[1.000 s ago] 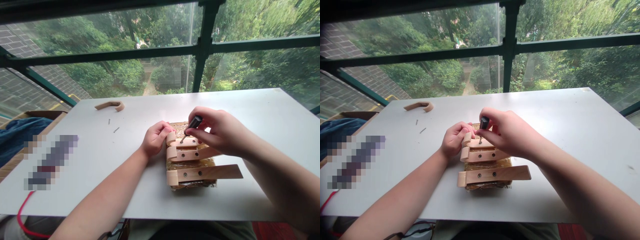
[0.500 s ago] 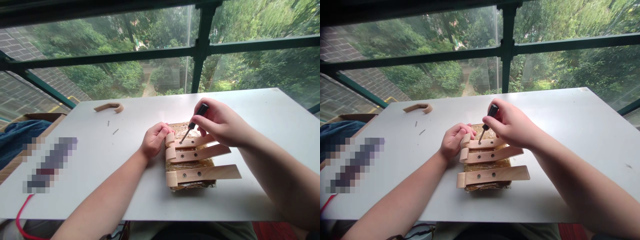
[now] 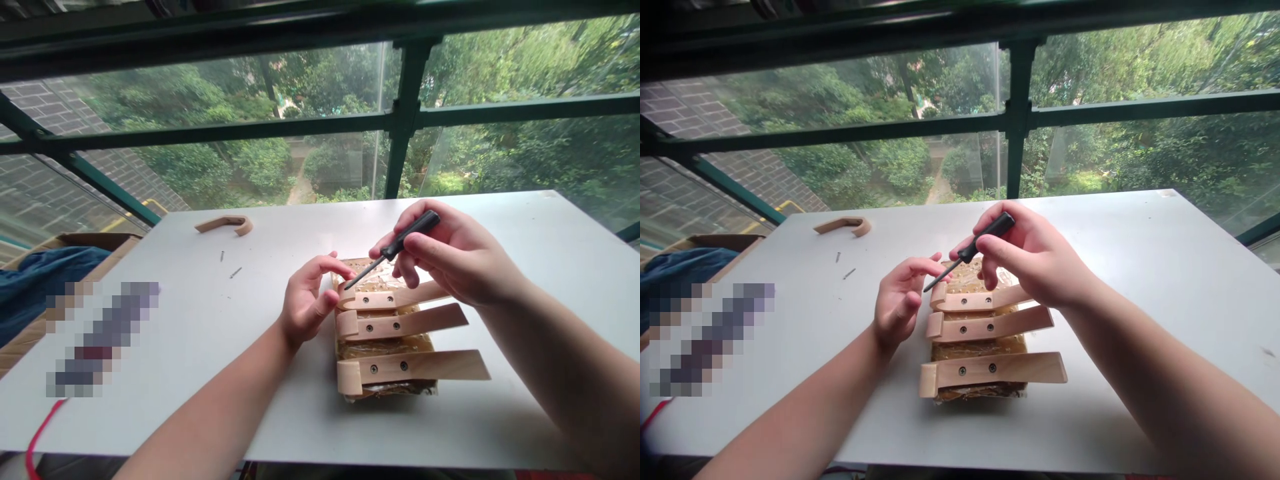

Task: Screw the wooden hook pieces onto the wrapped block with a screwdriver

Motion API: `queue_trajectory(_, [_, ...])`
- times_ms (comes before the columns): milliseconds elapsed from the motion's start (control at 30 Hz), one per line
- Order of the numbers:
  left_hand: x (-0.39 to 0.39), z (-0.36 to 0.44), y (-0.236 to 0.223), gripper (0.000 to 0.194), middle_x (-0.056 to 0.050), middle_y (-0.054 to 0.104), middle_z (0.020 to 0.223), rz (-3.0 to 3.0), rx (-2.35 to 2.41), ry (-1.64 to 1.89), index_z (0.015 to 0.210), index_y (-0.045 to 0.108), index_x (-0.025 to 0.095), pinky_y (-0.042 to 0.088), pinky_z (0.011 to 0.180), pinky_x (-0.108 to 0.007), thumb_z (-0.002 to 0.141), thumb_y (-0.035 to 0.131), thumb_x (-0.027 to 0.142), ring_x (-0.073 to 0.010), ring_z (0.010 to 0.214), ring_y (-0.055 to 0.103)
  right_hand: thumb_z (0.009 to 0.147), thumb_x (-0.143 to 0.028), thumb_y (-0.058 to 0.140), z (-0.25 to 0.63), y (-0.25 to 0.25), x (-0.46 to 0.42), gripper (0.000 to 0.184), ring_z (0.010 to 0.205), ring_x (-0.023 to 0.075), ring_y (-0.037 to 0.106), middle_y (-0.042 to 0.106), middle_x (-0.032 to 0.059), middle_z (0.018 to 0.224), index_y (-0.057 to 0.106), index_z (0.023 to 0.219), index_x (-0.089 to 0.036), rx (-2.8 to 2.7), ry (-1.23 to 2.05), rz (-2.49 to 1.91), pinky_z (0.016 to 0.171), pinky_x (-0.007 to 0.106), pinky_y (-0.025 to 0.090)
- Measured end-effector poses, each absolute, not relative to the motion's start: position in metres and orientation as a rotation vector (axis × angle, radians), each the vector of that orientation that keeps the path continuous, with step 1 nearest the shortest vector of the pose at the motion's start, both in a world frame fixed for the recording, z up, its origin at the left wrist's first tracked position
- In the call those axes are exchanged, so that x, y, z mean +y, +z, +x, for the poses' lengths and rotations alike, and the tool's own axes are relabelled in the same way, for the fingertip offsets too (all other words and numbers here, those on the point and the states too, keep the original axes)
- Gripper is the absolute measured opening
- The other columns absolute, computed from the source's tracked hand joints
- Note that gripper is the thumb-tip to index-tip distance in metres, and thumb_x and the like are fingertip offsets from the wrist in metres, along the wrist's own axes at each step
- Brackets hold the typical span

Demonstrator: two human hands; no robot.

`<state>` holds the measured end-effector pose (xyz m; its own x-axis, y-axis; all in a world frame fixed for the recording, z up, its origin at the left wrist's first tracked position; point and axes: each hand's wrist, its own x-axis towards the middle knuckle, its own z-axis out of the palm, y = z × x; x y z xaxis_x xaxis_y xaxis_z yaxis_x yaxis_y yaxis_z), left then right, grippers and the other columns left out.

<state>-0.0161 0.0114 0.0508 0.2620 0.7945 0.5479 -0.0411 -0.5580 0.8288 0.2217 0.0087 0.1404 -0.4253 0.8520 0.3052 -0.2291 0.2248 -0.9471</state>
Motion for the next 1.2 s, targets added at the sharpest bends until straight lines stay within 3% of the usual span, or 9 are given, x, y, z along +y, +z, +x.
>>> queue_trajectory(133, [0.004,-0.013,0.057,0.033,-0.007,0.073,0.094,1.879,0.683,1.561,0.102,0.071,0.020,0.034,0.120,-0.054,0.080,0.074,0.044,-0.0234,0.093,0.069,0.093,-0.025,0.064,0.220,0.139,0.007,0.011,0.061,0.0137,0.065,0.077,0.0085,0.101,0.056,0.099,-0.021,-1.493,1.408,-0.614,0.055,0.030,0.051])
queue_trajectory(333, [0.002,-0.011,0.057,0.004,-0.001,0.073,0.076,1.947,0.831,1.637,0.086,0.070,0.021,0.045,0.114,-0.052,0.082,0.072,0.021,-0.0161,0.076,0.071,0.093,-0.026,0.066,0.217,0.138,0.007,0.011,0.059,0.0122,0.063,0.077,0.0082,0.101,0.057,0.099,-0.021,-1.498,1.376,-0.658,0.057,0.030,0.052])
queue_trajectory(767, [0.002,-0.011,0.056,0.009,-0.002,0.074,0.076,1.973,0.791,1.701,0.084,0.068,0.021,0.054,0.098,-0.045,0.081,0.075,0.027,-0.0164,0.075,0.070,0.091,-0.035,0.067,0.215,0.136,0.009,0.017,0.051,0.0111,0.061,0.075,0.0034,0.084,0.058,0.092,-0.020,-1.520,1.317,-0.764,0.054,0.028,0.052])
queue_trajectory(1000, [0.001,-0.005,0.056,0.007,-0.003,0.073,0.074,1.879,0.825,1.748,0.082,0.071,0.022,0.056,0.092,-0.044,0.081,0.076,0.028,-0.0177,0.072,0.069,0.092,-0.034,0.066,0.217,0.141,0.007,0.018,0.056,0.0118,0.063,0.075,0.0049,0.090,0.055,0.087,-0.021,-1.568,1.264,-0.827,0.058,0.029,0.053])
queue_trajectory(1200, [0.004,-0.005,0.054,0.009,-0.003,0.071,0.072,1.815,0.816,1.753,0.077,0.068,0.021,0.057,0.085,-0.041,0.084,0.071,0.025,-0.0169,0.071,0.068,0.088,-0.026,0.069,0.234,0.154,0.007,0.011,0.060,0.0160,0.065,0.072,0.0037,0.084,0.058,0.086,-0.023,-1.630,0.933,-0.902,0.058,0.034,0.053])
